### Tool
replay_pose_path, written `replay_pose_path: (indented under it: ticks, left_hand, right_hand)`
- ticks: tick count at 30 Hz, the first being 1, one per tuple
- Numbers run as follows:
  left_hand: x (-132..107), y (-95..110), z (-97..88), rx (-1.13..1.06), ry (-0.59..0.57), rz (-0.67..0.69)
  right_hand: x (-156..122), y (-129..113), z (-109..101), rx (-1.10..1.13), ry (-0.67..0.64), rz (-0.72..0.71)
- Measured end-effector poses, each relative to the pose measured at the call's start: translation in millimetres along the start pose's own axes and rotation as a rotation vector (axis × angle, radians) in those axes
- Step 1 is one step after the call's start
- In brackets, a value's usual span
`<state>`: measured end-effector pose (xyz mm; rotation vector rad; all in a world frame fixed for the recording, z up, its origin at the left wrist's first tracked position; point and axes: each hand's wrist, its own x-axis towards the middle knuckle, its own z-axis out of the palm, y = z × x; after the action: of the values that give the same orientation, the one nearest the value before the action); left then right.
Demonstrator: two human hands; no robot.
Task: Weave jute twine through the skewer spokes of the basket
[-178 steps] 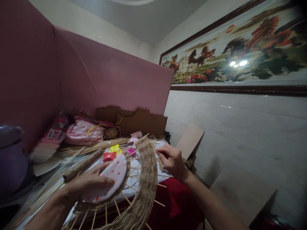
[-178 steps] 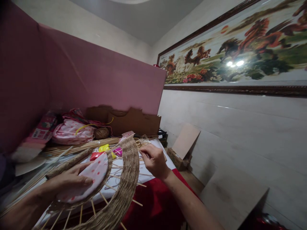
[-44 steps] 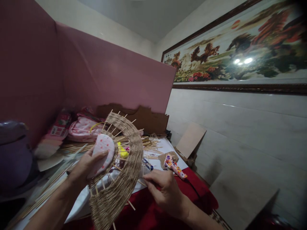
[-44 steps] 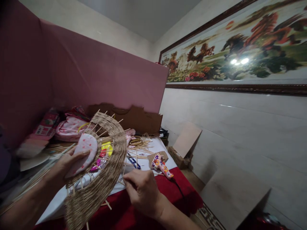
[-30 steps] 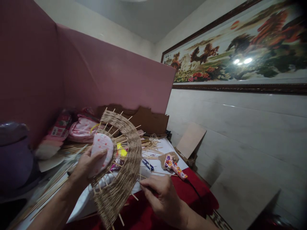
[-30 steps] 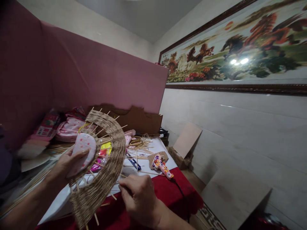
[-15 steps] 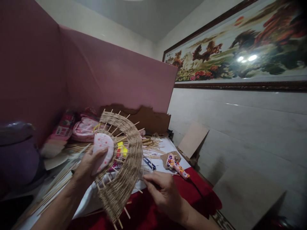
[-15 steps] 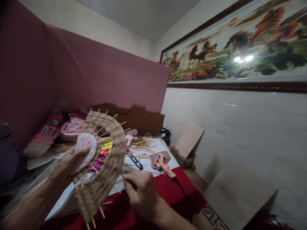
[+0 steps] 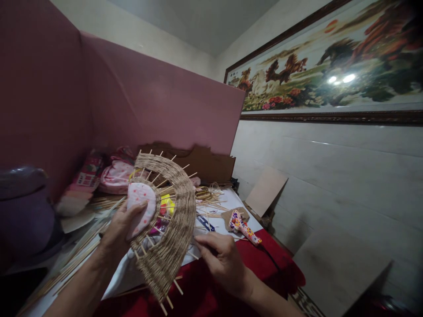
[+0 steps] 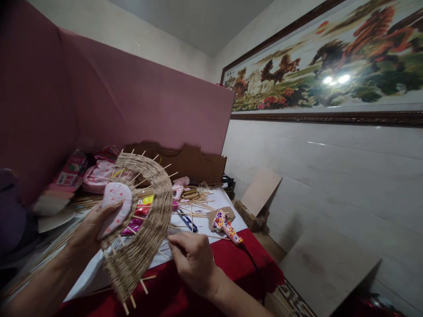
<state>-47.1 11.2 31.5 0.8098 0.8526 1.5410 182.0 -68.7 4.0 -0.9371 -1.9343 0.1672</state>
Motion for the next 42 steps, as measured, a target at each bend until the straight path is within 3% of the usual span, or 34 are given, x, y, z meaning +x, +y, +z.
replay_pose_path:
  ticks: [9, 15, 23, 32, 42]
  left_hand:
    - [1.2, -3.5, -2.2, -0.098, -0.030, -0.074]
    - [2.3, -5.6, 1.5, -0.207, 0.097, -0.207]
    - [5.7, -5.4, -4.6, -0.094, 0.133, 0.043]
    - [6.7, -3.9, -3.1, -0.049, 0.152, 0.084]
    - [0.5, 0.3, 2.4, -0.091, 0.148, 0.160]
  right_hand:
    - [2.3, 5.3, 7.6, 0.083, -0.003, 0.083]
    - [1.2, 6.3, 12.7, 0.073, -0.008, 0.144]
    - [-6.2, -7.0, 11.2, 0.089, -0.029, 0.178]
    - [-7.0, -18.2, 2.6, 0.103, -0.162, 0.245]
    - [-7.0, -28.7, 5.8, -0.028, -0.118, 0.106]
